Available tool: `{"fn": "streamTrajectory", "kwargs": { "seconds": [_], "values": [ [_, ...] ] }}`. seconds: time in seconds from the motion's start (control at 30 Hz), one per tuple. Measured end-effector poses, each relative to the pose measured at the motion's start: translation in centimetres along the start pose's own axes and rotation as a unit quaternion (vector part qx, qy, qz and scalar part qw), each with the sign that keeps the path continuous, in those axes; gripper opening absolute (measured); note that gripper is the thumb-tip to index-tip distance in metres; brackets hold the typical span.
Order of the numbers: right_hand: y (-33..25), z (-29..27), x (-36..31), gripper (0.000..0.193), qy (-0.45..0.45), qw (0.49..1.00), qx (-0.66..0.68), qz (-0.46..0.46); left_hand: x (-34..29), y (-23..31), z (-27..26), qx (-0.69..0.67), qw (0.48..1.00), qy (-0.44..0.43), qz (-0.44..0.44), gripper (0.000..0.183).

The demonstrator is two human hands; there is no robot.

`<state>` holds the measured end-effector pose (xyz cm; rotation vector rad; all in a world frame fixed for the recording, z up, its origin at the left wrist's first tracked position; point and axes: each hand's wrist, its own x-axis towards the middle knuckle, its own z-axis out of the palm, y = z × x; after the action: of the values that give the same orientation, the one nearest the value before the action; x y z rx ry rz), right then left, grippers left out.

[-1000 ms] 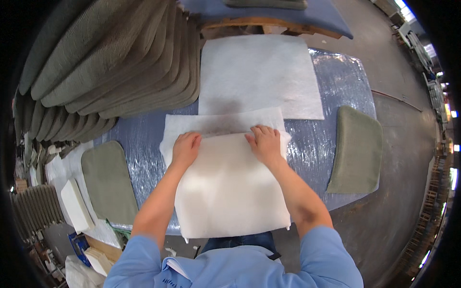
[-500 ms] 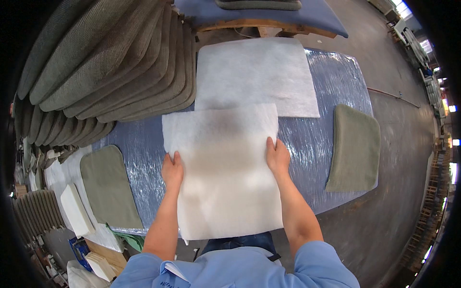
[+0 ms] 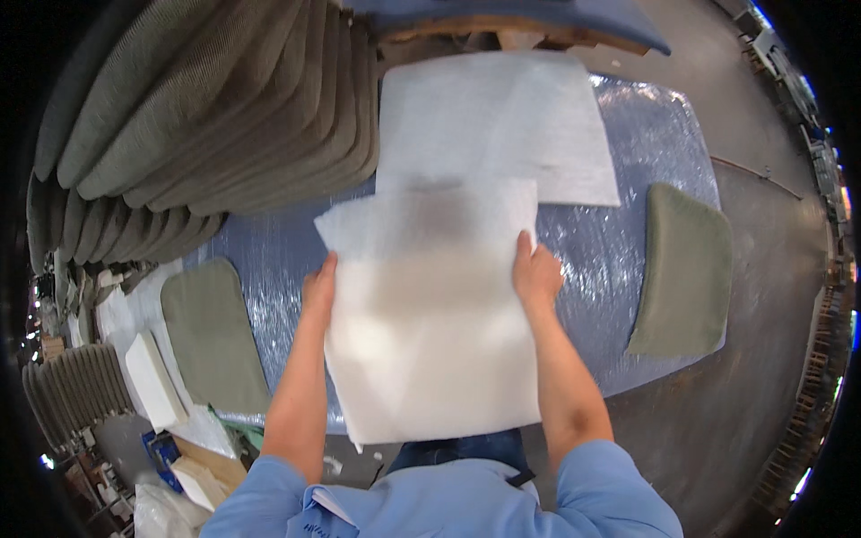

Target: The person folds a white foam sheet on a table, repeatedly adjusting and compressing it by hand. The person then places the folded foam aside and picks up another foam sheet to repeat the process.

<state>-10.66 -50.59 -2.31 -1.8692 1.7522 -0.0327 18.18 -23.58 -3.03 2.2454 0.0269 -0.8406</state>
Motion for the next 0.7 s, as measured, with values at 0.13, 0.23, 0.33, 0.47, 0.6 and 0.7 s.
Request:
{"fn": "streamTrajectory", "kwargs": {
  "seconds": [0.13,0.23,0.33,0.47,0.6,0.7],
  "values": [
    [0.9,0.8,2.6,0.101,-0.067,0.995,0.055,0.059,1.5,0.0,0.2,-0.163,0.980,-0.101,-0.045,0.076],
    [0.3,0.3,3.2,0.110,-0.146,0.965,0.193,0.101,2.0,0.0,-0.5,-0.206,0.958,-0.176,-0.088,0.076],
    [2.6,-0.9,4.3,0.101,-0.155,0.944,0.272,0.103,2.0,2.6,-1.6,0.049,0.992,-0.111,-0.014,0.069],
    [3.8,-5.2,1.1,0.084,-0.065,0.966,0.246,-0.038,-1.5,2.8,-7.0,0.134,0.986,0.076,0.065,0.069],
    [5.9,-3.1,-1.7,0.072,-0.099,0.947,0.298,0.062,-4.7,-2.6,-6.7,-0.072,0.987,-0.085,-0.117,0.075],
    [4.4,-0.4,-3.0,0.077,-0.054,0.966,0.252,0.006,-6.3,-4.6,-3.4,-0.143,0.981,-0.073,-0.112,0.081]
  ]
}}
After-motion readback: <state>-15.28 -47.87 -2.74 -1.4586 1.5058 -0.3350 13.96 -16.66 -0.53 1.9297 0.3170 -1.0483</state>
